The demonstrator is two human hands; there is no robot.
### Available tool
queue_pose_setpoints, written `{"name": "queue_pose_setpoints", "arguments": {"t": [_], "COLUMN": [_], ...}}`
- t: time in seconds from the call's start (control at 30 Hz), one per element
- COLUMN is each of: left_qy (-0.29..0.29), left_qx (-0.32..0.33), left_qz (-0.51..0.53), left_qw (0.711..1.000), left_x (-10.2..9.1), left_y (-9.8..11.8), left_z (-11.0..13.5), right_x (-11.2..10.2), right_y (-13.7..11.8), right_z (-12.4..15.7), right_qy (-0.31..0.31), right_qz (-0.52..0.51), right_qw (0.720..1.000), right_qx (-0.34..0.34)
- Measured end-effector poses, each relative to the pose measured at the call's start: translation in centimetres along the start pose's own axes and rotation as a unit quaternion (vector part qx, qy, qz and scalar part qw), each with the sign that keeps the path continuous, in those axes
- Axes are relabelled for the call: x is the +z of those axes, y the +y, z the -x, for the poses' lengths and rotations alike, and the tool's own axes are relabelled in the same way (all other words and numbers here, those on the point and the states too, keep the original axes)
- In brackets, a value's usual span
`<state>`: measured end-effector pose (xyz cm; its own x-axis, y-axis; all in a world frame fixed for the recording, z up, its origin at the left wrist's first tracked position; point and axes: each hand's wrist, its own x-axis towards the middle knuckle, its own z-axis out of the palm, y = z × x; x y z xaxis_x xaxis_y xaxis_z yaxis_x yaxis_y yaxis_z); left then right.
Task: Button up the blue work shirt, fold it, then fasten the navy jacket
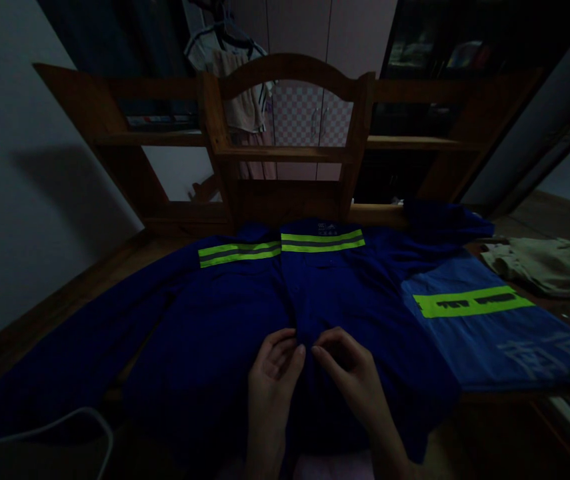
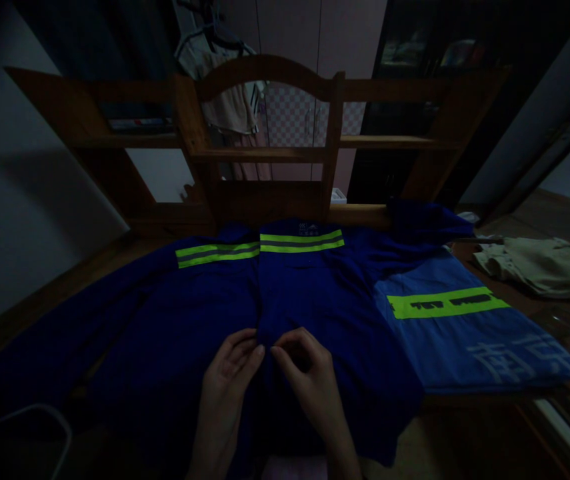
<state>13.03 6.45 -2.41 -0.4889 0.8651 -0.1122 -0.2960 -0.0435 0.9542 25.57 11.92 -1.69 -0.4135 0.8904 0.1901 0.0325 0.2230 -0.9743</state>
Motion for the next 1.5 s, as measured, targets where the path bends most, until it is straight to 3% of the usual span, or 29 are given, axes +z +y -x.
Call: {"name": "queue_pose_setpoints", "arguments": {"t": [0.23, 0.53, 0.7, 0.83, 1.0, 1.13, 1.2, 1.27, 1.33, 1.4, 1.43, 1.5], "left_qy": [-0.004, -0.008, -0.005, 0.001, 0.007, -0.009, 0.01, 0.075, 0.152, 0.198, 0.213, 0.208], "left_qx": [-0.013, 0.009, 0.046, 0.116, 0.208, 0.214, 0.211, 0.248, 0.309, 0.305, 0.297, 0.221], "left_qz": [-0.014, -0.024, -0.086, -0.18, -0.3, -0.348, -0.361, -0.402, -0.466, -0.527, -0.547, -0.582], "left_qw": [1.0, 1.0, 0.995, 0.977, 0.931, 0.913, 0.908, 0.878, 0.815, 0.768, 0.753, 0.755], "left_x": [0.0, 0.1, 0.1, -0.1, -0.7, -1.4, -2.7, -5.1, -8.8, -13.1, -15.3, -19.0], "left_y": [0.1, -0.3, -0.2, -0.4, -0.8, 0.1, 1.2, 2.6, 4.0, 5.1, 5.5, 6.0], "left_z": [0.1, 0.3, 0.4, 0.2, -0.3, -0.2, -0.2, -0.6, -1.8, -3.5, -4.5, -6.6], "right_x": [0.1, -0.2, -0.2, -0.2, 0.1, -0.2, -1.6, -4.4, -8.2, -12.3, -14.1, -16.8], "right_y": [-0.1, -0.8, -0.7, -0.7, -0.6, -1.1, -1.8, -2.4, -2.6, -2.1, -1.6, -0.5], "right_z": [0.1, 0.1, 0.1, 0.2, 0.1, 0.2, 0.5, 0.7, 0.6, -0.1, -0.6, -1.8], "right_qy": [-0.007, -0.038, -0.04, -0.034, -0.027, -0.04, -0.067, -0.065, 0.016, 0.124, 0.165, 0.181], "right_qz": [0.019, 0.053, 0.058, 0.065, 0.08, 0.102, 0.133, 0.18, 0.237, 0.301, 0.333, 0.384], "right_qw": [1.0, 0.997, 0.997, 0.997, 0.996, 0.993, 0.988, 0.981, 0.971, 0.945, 0.928, 0.904], "right_qx": [-0.004, -0.03, -0.033, -0.026, -0.035, -0.037, -0.031, -0.023, -0.012, 0.012, 0.032, 0.059]}}
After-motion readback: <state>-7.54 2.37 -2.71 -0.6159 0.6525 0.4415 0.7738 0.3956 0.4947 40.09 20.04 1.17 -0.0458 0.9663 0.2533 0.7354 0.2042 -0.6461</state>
